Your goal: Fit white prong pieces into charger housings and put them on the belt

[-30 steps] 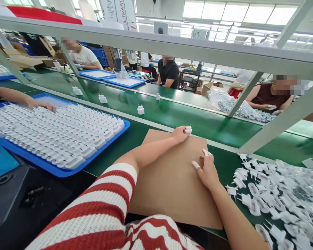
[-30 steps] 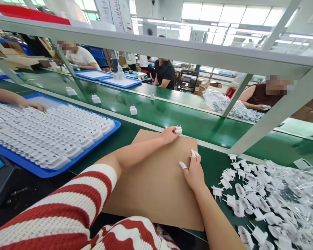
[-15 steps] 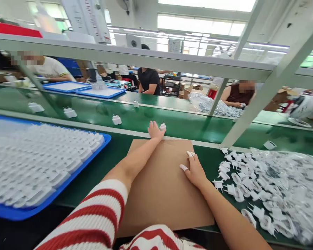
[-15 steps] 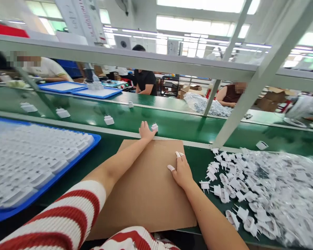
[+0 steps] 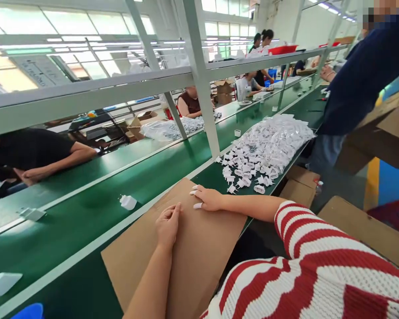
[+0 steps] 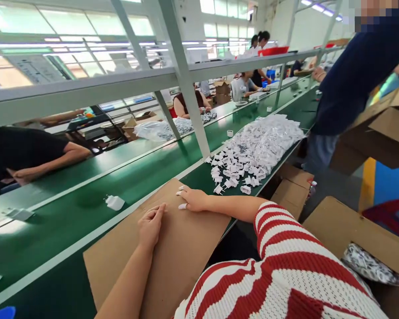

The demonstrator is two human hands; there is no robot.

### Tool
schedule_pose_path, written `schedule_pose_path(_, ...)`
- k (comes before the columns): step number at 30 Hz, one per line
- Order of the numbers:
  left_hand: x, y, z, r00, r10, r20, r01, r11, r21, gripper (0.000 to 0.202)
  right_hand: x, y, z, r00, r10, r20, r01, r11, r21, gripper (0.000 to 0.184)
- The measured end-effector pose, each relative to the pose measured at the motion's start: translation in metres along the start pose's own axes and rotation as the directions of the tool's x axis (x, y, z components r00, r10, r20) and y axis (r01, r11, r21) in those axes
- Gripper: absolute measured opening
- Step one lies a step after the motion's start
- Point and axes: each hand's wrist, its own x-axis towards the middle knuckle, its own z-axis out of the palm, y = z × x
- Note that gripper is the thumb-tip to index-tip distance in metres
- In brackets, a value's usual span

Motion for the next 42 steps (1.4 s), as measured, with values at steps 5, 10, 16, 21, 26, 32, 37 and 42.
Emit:
schedule_pose_path(5, 0.007, -0.002, 0.0, 0.999, 0.01, 0.054, -0.009, 1.0, -0.014, 0.057, -0.048, 0.01, -0.037, 0.992, -0.021, -0.121, 0.004, 0.991, -0.135, 0.063)
schedule_pose_path(10, 0.008, -0.006, 0.004, 0.995, 0.018, 0.094, -0.016, 0.999, -0.029, 0.055, -0.139, 0.051, -0.066, 0.804, 0.311, -0.507, -0.518, 0.784, -0.342, 0.05)
schedule_pose_path(16, 0.014, -0.009, 0.009, 0.991, 0.029, 0.133, -0.029, 1.0, -0.002, 0.051, -0.181, 0.094, -0.074, 0.406, 0.732, -0.547, -0.895, 0.439, -0.076, 0.057)
schedule_pose_path(21, 0.013, -0.01, 0.005, 0.985, 0.023, 0.168, -0.028, 0.999, 0.032, 0.047, -0.145, 0.103, -0.068, 0.514, 0.711, -0.481, -0.837, 0.538, -0.099, 0.056)
schedule_pose_path(26, 0.011, -0.009, 0.002, 0.982, 0.026, 0.187, -0.04, 0.997, 0.071, 0.047, -0.12, 0.114, -0.07, 0.586, 0.67, -0.455, -0.784, 0.612, -0.109, 0.037)
schedule_pose_path(32, 0.012, -0.007, 0.0, 0.98, 0.039, 0.197, -0.058, 0.994, 0.095, 0.051, -0.106, 0.146, -0.109, 0.514, 0.705, -0.489, -0.83, 0.554, -0.073, 0.033)
schedule_pose_path(37, 0.013, -0.007, -0.001, 0.977, 0.047, 0.206, -0.07, 0.992, 0.106, 0.052, -0.081, 0.161, -0.146, 0.443, 0.761, -0.474, -0.878, 0.476, -0.056, 0.055)
schedule_pose_path(42, 0.013, -0.01, -0.002, 0.974, 0.057, 0.219, -0.086, 0.989, 0.124, 0.05, -0.052, 0.167, -0.178, 0.345, 0.813, -0.47, -0.932, 0.355, -0.072, 0.074)
